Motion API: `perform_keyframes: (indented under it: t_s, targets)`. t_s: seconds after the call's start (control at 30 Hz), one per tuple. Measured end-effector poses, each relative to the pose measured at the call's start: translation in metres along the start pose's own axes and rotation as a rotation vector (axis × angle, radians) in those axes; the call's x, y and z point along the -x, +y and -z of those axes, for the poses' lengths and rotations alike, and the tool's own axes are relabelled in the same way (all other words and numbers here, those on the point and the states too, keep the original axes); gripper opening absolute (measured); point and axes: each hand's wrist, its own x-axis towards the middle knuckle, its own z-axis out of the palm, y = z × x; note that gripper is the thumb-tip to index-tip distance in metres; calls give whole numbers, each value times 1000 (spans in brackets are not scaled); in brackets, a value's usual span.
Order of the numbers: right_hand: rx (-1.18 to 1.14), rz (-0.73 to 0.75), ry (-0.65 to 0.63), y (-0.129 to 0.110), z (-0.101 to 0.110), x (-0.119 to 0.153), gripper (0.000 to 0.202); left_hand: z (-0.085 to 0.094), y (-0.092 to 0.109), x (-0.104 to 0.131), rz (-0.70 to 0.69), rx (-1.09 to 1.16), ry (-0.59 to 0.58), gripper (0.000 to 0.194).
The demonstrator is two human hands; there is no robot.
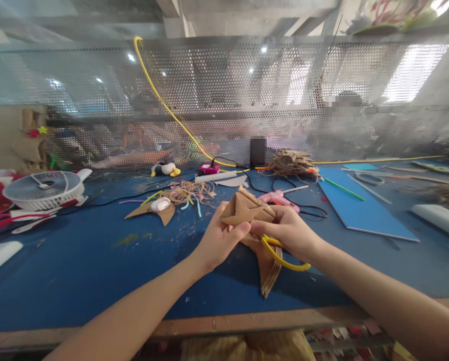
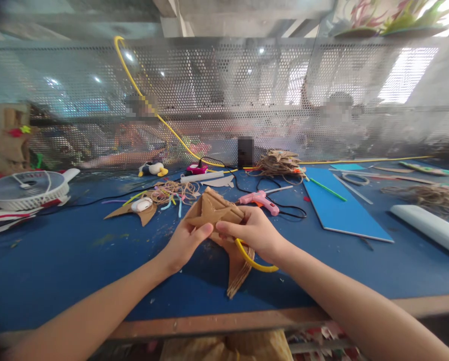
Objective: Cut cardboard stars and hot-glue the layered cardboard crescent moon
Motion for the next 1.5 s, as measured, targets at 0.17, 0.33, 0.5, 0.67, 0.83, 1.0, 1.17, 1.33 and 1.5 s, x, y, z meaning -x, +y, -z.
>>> perform_keyframes:
  t_s: [0.17,0.33,0.5,0.67,0.83,1.0,1.17,1.33,1.5]
  targets:
    - [-67,-3,-69,-2,-1,2,35,-2,0,-1,46,89,47,28]
    - [-57,-22,-68,-5,1,4,35,1,-9,-2,59,186,65,29]
    - [-43,-45,-92,-3,3,3,36,3,-13,-1,80,207,68,27]
    - [-105,-48,-156,1,4,0,32,1,-10,0,126,243,34,29]
    - [-139,-74,-208,-5,8,1,33,4,-1,-4,165,300,-35,29]
    - [-175,-182,-332,-16,14,5,58,17,13,-8,185,132,-278,30]
    - [73,-139,-313,-12,12,4,38,20,24,-9,146,-82,-452,28]
    - [57,-94,-178,-8,8,1,40,20,22,-14,128,-162,-417,34]
    - [-131,-70,20,-7,2,2,45,14,10,-15,60,-66,-304,45]
